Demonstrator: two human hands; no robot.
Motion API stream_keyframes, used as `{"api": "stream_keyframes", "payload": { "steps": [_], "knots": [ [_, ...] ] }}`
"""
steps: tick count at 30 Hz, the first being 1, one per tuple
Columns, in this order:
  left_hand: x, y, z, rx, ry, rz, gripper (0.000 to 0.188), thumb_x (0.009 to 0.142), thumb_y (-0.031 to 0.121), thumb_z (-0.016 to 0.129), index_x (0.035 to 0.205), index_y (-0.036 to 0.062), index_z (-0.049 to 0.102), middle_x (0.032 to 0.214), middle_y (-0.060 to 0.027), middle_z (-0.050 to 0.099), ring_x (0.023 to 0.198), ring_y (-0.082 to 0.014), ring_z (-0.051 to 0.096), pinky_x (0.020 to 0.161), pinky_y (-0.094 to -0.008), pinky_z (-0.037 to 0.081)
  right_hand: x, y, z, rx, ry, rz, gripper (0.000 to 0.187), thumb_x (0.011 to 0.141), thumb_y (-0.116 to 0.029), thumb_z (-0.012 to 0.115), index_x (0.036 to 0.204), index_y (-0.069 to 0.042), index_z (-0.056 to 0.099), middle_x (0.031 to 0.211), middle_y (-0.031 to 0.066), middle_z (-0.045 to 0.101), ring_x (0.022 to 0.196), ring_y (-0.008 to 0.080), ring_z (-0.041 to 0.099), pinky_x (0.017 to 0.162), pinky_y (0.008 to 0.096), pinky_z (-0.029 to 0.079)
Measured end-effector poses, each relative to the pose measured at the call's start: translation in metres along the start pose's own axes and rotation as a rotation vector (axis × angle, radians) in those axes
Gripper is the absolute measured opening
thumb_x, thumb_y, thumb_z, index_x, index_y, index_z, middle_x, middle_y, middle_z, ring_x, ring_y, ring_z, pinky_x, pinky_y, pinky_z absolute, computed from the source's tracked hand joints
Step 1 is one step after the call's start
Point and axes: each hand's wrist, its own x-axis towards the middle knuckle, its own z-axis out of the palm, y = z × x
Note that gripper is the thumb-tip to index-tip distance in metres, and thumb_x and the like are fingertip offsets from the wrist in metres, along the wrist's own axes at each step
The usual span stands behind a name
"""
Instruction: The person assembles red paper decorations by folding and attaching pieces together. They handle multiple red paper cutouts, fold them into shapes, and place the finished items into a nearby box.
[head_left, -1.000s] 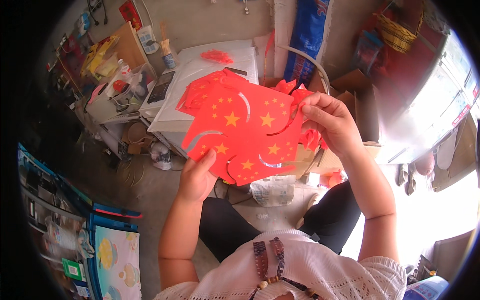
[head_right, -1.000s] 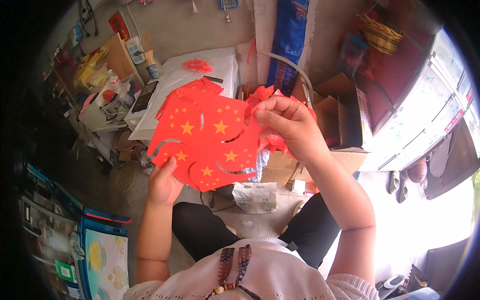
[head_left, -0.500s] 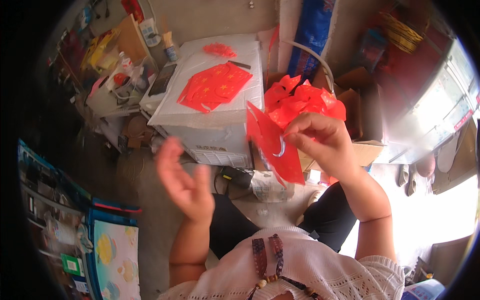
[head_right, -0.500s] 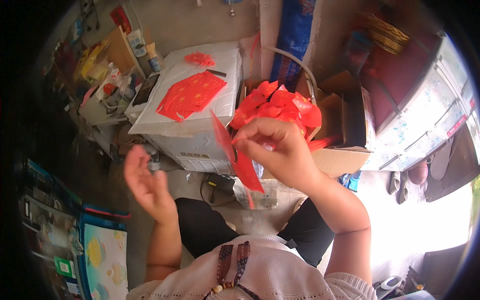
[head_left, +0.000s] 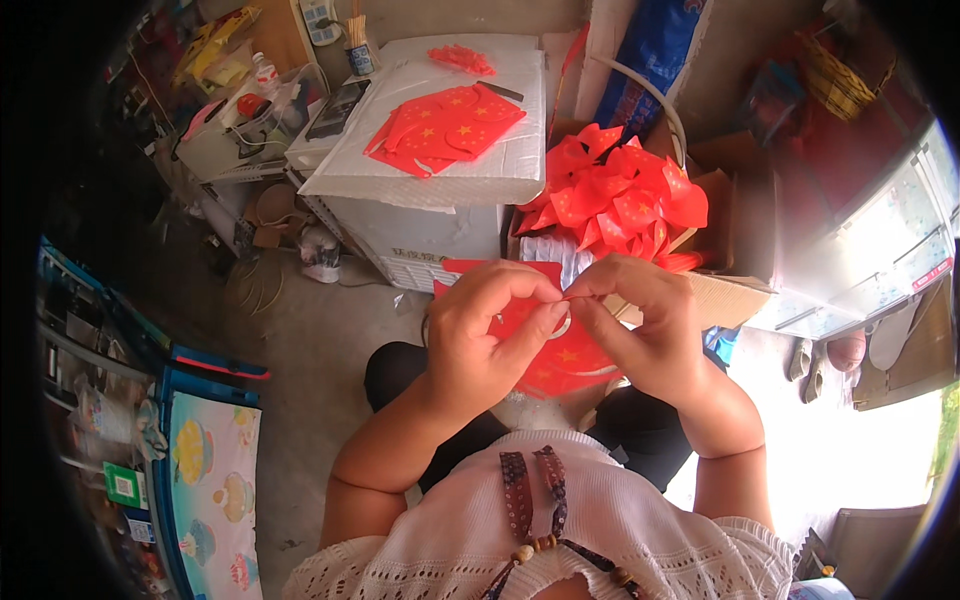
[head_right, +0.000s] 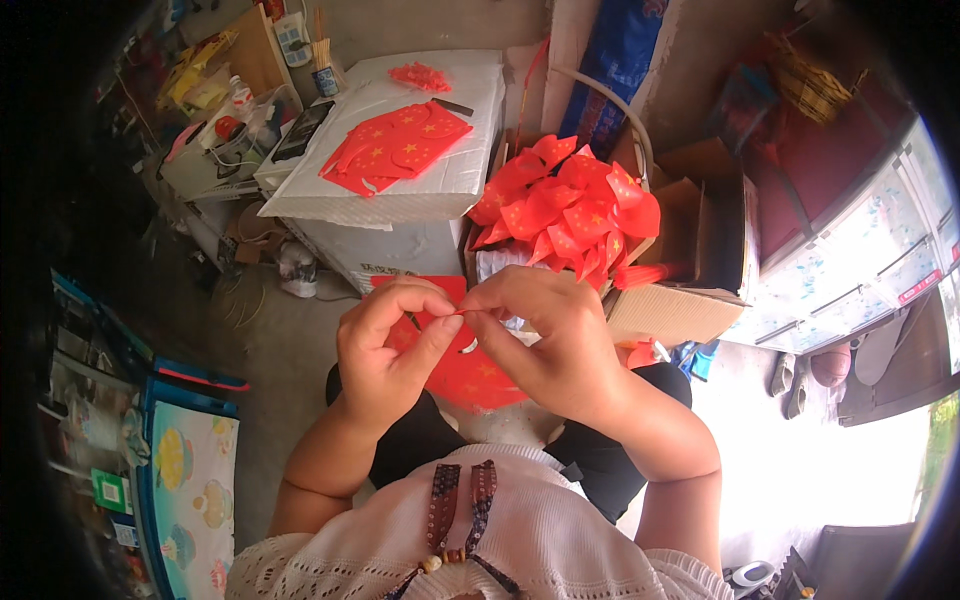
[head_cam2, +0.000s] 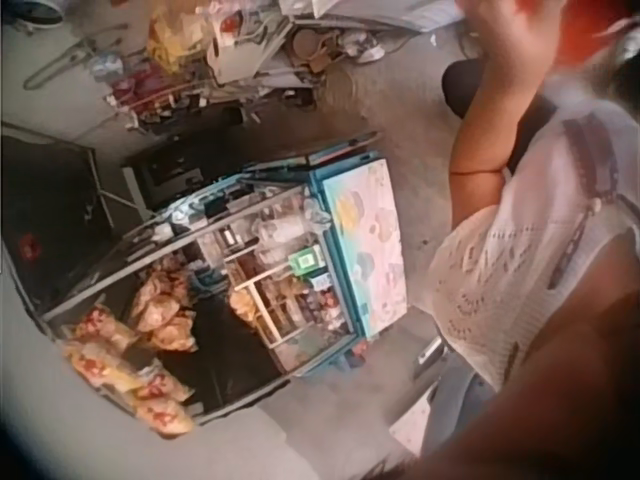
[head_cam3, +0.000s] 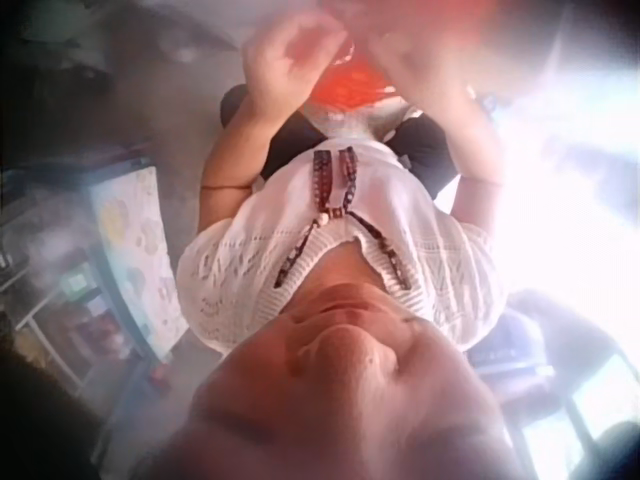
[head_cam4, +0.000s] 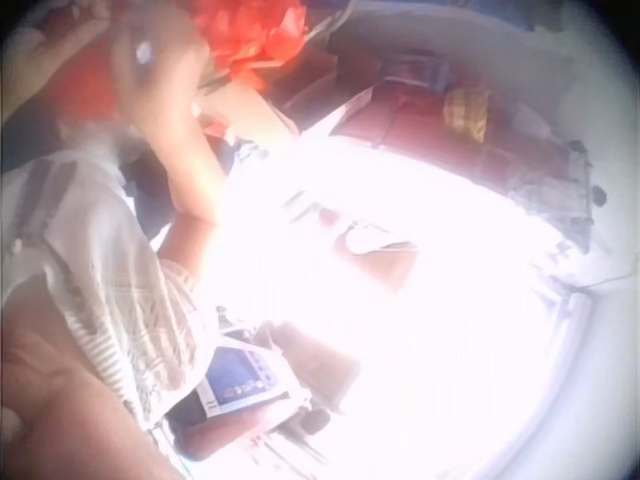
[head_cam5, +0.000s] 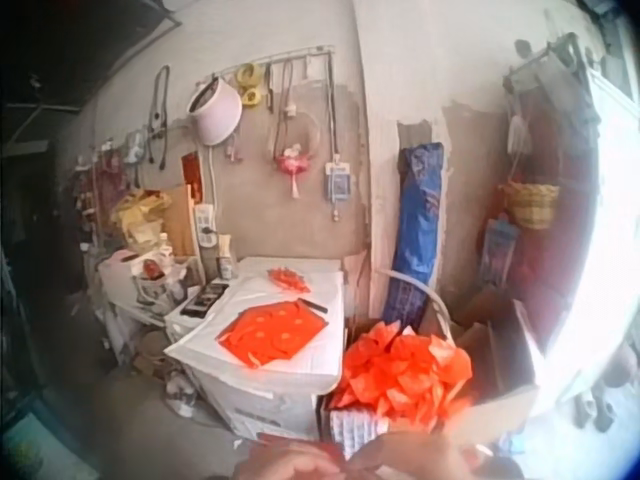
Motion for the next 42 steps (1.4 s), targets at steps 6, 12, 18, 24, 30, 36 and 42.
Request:
{"api": "stream_keyframes", "payload": {
  "steps": [6,12,18,24,30,36,42],
  "knots": [
    [-0.007,0.0,0.005,-0.051,0.01,-0.054,0.012,0.08,0.001,0.074,0.087,0.0012,0.064,0.085,-0.0094,0.069,0.077,-0.0246,0.067,0.072,-0.0331,0.052,-0.005,-0.001,0.003,-0.07,0.051,-0.07,0.009,0.079,0.009,0.065,0.086,0.004,0.065,0.082,0.0123,0.067,0.074,0.0227,0.067,0.069,0.0303,0.052],
    [-0.007,-0.003,0.009,0.046,0.035,0.128,0.011,0.081,-0.001,0.072,0.088,0.0016,0.064,0.085,-0.0107,0.068,0.076,-0.0263,0.067,0.071,-0.034,0.052,-0.012,-0.003,0.008,-0.191,0.135,-0.114,0.015,0.076,0.004,0.07,0.09,0.0,0.066,0.083,0.0131,0.068,0.075,0.0299,0.068,0.066,0.0364,0.054],
    [-0.008,-0.004,0.013,0.023,0.059,0.147,0.011,0.081,-0.002,0.072,0.089,0.0009,0.064,0.087,-0.0116,0.069,0.077,-0.0263,0.067,0.072,-0.0334,0.052,-0.019,-0.003,0.017,-0.334,0.234,-0.182,0.023,0.074,0.005,0.071,0.095,-0.001,0.067,0.084,0.0114,0.069,0.076,0.0286,0.069,0.065,0.0353,0.055],
    [-0.013,-0.002,0.01,-0.174,0.023,-0.048,0.008,0.085,-0.001,0.07,0.09,-0.0005,0.063,0.091,-0.0107,0.067,0.083,-0.0232,0.065,0.076,-0.0312,0.05,-0.022,-0.011,0.011,-0.16,0.149,-0.078,0.021,0.079,0.01,0.066,0.098,0.003,0.068,0.089,0.0148,0.07,0.077,0.0262,0.07,0.07,0.0308,0.054],
    [-0.018,-0.012,0.009,-0.448,-0.099,-0.158,0.009,0.093,0.004,0.065,0.096,-0.0011,0.059,0.098,-0.008,0.06,0.091,-0.0175,0.058,0.086,-0.0283,0.045,-0.017,-0.013,0.006,0.088,0.054,0.104,0.024,0.082,0.012,0.062,0.104,0.005,0.07,0.093,0.0161,0.072,0.081,0.0245,0.069,0.074,0.0301,0.053],
    [-0.023,-0.01,0.009,-0.736,-0.139,-0.308,0.008,0.096,0.006,0.062,0.099,0.0,0.056,0.103,-0.0051,0.054,0.097,-0.0119,0.053,0.088,-0.0263,0.043,-0.019,-0.01,0.005,-0.117,0.009,-0.074,0.022,0.077,0.011,0.067,0.098,0.003,0.071,0.086,0.0131,0.07,0.076,0.0236,0.067,0.068,0.0309,0.051],
    [-0.022,-0.012,0.008,-0.877,-0.204,-0.363,0.01,0.098,0.01,0.061,0.101,0.0013,0.056,0.101,-0.0023,0.054,0.092,-0.0084,0.051,0.084,-0.0238,0.042,-0.016,-0.005,0.01,-0.215,0.113,-0.261,0.019,0.075,0.001,0.072,0.093,-0.002,0.069,0.078,0.0076,0.062,0.066,0.0244,0.059,0.059,0.0349,0.047]
  ]
}}
